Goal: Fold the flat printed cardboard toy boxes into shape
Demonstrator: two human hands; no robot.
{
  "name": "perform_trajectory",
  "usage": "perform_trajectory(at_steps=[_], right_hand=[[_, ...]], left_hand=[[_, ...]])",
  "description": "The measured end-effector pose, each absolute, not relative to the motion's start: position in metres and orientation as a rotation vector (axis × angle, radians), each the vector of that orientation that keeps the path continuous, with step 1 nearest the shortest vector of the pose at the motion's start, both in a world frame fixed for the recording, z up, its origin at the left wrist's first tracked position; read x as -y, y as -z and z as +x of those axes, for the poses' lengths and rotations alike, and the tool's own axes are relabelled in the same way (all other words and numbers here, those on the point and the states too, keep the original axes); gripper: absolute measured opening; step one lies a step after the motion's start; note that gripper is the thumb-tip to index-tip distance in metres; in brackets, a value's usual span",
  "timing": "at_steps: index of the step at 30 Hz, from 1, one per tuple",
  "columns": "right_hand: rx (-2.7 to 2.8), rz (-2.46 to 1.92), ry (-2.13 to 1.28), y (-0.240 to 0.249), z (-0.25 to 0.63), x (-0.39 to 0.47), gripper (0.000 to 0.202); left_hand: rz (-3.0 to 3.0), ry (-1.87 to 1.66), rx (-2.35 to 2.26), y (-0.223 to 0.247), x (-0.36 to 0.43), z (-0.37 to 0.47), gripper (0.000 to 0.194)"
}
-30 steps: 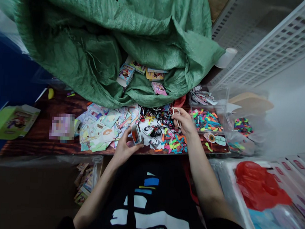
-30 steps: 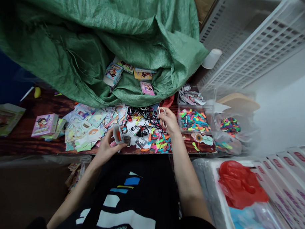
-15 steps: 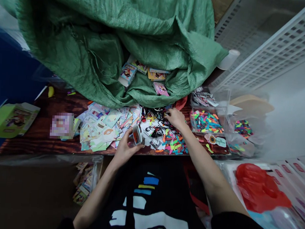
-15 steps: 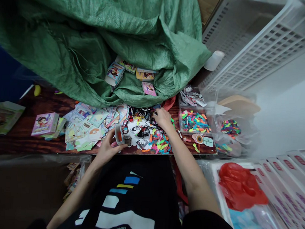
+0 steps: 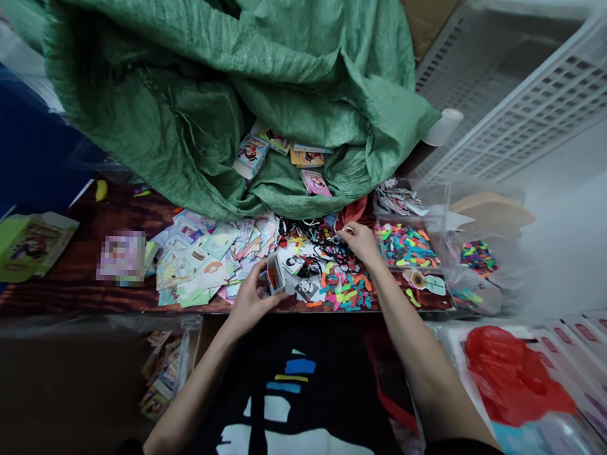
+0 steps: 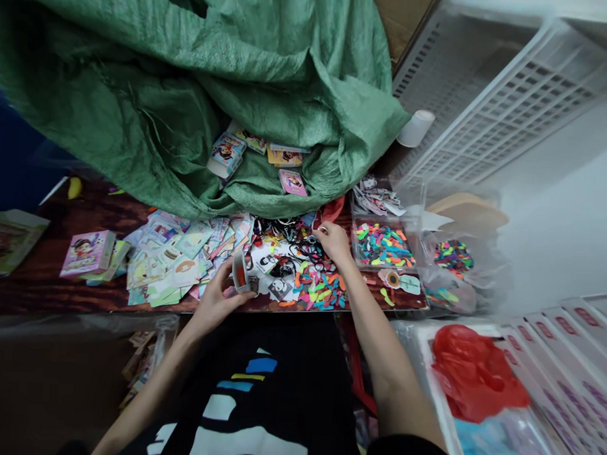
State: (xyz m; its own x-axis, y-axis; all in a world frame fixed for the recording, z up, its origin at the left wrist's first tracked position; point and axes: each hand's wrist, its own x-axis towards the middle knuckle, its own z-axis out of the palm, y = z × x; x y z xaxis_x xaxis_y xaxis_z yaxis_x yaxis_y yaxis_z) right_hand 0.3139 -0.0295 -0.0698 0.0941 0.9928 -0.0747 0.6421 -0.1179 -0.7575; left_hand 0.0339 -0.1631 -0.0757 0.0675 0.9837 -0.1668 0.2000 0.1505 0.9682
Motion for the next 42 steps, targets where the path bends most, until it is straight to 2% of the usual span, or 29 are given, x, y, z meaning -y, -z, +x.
perform_trajectory(at_steps=[5, 12, 15, 19, 23, 27, 31, 36, 42], right_hand=[[1.495, -1.722, -0.861, 0.069, 0.313, 0.037, 0.024], [1.406, -1.658, -0.536, 0.058, 0.314, 0.042, 0.022], [1.391, -1.617, -0.654, 0.055, 0.311, 0.045, 0.022], [1.335, -1.590, -0.981, 0.055, 0.298, 0.052, 0.023], [1.697, -1.581, -1.198, 0.058, 0.272, 0.058, 0.019], [2.059, -1.810, -0.820, 0.063, 0.255, 0.052, 0.029], [1.915, -2.025, -0.558, 0.066, 0.266, 0.041, 0.043], [1.755, -1.813, -0.776, 0.064, 0.296, 0.039, 0.030], [1.460, -1.799, -1.047, 0.058, 0.320, 0.053, 0.023]], left_hand=[[1.247, -0.912, -1.351, 0.072, 0.164, 0.036, 0.076], [1.204, -0.937, -1.358, 0.072, 0.163, 0.035, 0.075], [1.219, -0.934, -1.349, 0.075, 0.163, 0.033, 0.076], [1.264, -0.936, -1.352, 0.078, 0.163, 0.031, 0.074], [1.257, -0.942, -1.361, 0.075, 0.162, 0.033, 0.073], [1.249, -0.955, -1.368, 0.072, 0.164, 0.033, 0.073], [1.245, -0.961, -1.375, 0.075, 0.166, 0.028, 0.072], [1.240, -0.954, -1.403, 0.080, 0.165, 0.025, 0.072], [1.255, -0.917, -1.398, 0.082, 0.166, 0.028, 0.074]])
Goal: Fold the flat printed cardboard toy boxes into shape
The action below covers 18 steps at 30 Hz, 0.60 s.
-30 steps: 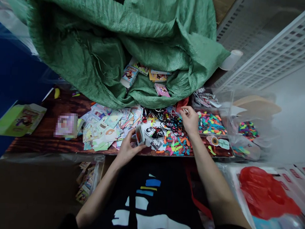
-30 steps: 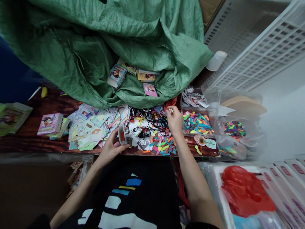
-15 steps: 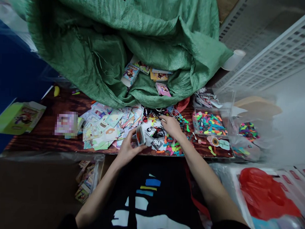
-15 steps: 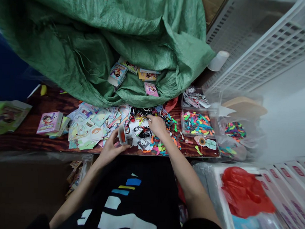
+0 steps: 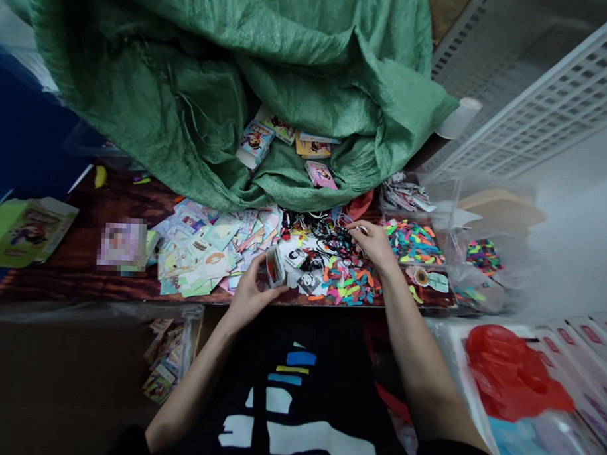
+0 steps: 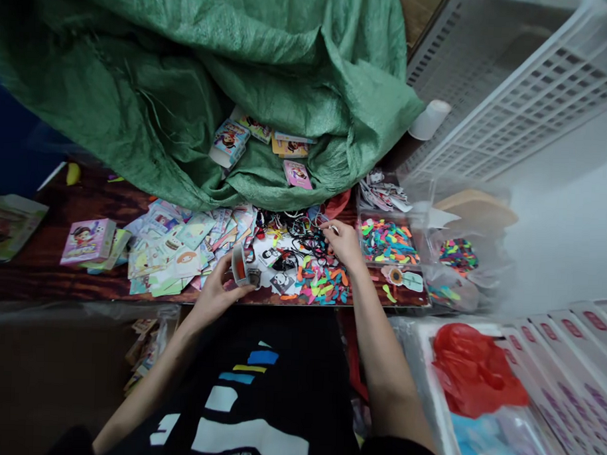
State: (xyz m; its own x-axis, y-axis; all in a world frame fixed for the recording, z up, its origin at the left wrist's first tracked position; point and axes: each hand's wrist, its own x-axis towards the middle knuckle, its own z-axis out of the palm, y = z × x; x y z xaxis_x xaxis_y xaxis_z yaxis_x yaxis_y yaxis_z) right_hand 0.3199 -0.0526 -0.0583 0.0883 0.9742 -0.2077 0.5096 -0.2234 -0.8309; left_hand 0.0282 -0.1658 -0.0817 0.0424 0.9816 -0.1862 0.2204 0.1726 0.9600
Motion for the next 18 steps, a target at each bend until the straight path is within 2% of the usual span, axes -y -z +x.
perform_trajectory(at_steps=[4, 11, 18], right_hand=[[1.530, -1.791, -1.040, 0.059, 0.328, 0.059, 0.019], [1.808, -1.920, -0.617, 0.067, 0.336, 0.064, 0.017], [1.908, -1.995, -0.633, 0.060, 0.326, 0.061, 0.021]], left_hand=[[1.295, -0.926, -1.380, 0.079, 0.166, 0.030, 0.071], [1.306, -0.882, -1.374, 0.080, 0.166, 0.036, 0.069], [1.276, -0.881, -1.372, 0.082, 0.165, 0.038, 0.071]])
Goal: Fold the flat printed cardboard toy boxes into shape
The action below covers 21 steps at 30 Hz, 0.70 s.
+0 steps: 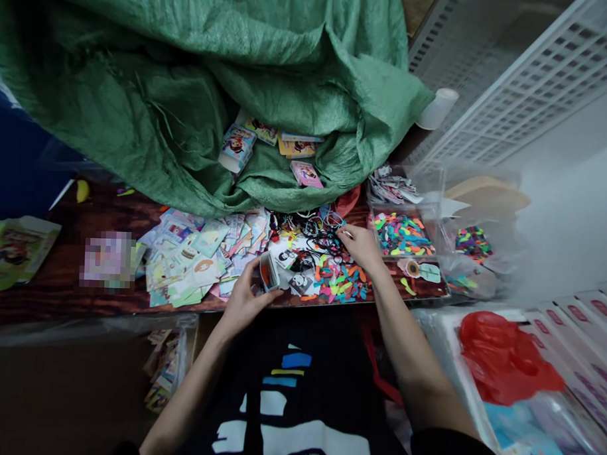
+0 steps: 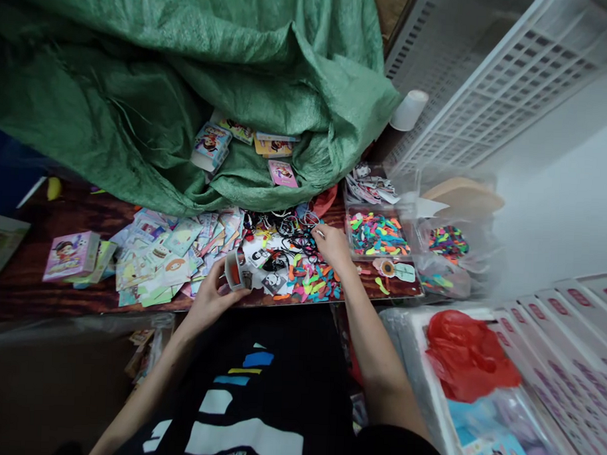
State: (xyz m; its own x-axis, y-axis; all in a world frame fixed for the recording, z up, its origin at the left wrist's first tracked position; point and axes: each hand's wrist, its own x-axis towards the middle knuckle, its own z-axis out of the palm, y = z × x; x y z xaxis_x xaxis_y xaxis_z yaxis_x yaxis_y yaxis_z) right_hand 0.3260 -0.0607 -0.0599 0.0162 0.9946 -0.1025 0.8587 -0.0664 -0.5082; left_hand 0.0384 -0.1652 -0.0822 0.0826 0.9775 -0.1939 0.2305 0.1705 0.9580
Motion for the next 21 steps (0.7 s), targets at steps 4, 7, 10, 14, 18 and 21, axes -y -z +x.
perform_trajectory(at_steps=[4, 7, 10, 14, 18, 21], right_hand=[[1.961, -2.165, -0.489, 0.048, 0.324, 0.063, 0.025], [2.017, -2.325, -0.409, 0.044, 0.324, 0.072, 0.026], [2.102, -2.393, -0.484, 0.048, 0.321, 0.082, 0.040], [2.107, -2.333, -0.498, 0.055, 0.315, 0.086, 0.029], [2.049, -2.077, -0.583, 0.054, 0.306, 0.084, 0.016], [2.039, -1.821, -0.771, 0.049, 0.298, 0.080, 0.023]], left_hand=[[1.270, -0.884, -1.391, 0.082, 0.164, 0.037, 0.070], [1.273, -0.898, -1.386, 0.084, 0.161, 0.036, 0.072], [1.269, -0.917, -1.373, 0.085, 0.160, 0.038, 0.073], [1.268, -0.893, -1.328, 0.084, 0.161, 0.041, 0.073], [1.267, -0.883, -1.334, 0.083, 0.165, 0.041, 0.073], [1.261, -0.886, -1.351, 0.082, 0.166, 0.041, 0.073]])
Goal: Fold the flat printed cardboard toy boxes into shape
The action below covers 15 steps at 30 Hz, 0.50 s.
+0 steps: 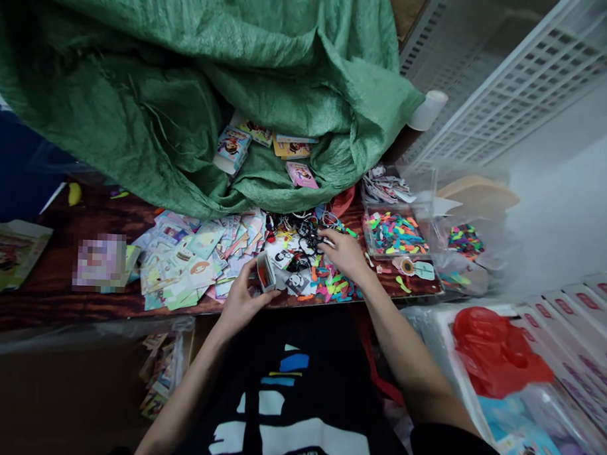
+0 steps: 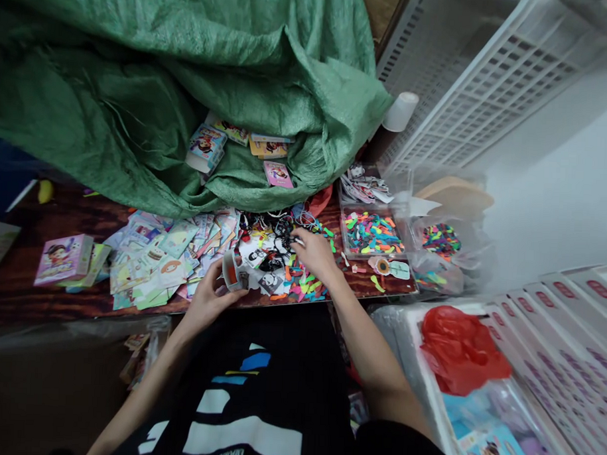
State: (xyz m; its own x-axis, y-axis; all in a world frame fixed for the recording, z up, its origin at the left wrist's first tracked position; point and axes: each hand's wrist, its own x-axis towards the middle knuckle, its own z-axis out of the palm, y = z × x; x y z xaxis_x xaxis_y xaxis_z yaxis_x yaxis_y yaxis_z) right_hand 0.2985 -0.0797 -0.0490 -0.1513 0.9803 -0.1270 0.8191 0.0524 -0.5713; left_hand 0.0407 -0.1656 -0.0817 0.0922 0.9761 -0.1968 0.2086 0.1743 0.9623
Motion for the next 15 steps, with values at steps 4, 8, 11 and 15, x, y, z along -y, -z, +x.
perform_trajectory(at_steps=[4, 8, 11, 15], right_hand=[[1.933, -1.760, -0.808, 0.046, 0.301, 0.067, 0.026], [1.913, -2.166, -0.494, 0.052, 0.309, 0.055, 0.025], [1.984, -2.263, -0.477, 0.061, 0.306, 0.051, 0.023], [1.996, -2.264, -0.461, 0.068, 0.293, 0.046, 0.028]], left_hand=[[1.250, -0.877, -1.370, 0.079, 0.166, 0.040, 0.073], [1.249, -0.883, -1.366, 0.080, 0.165, 0.037, 0.073], [1.241, -0.910, -1.368, 0.083, 0.163, 0.036, 0.074], [1.238, -0.927, -1.382, 0.083, 0.161, 0.034, 0.077]])
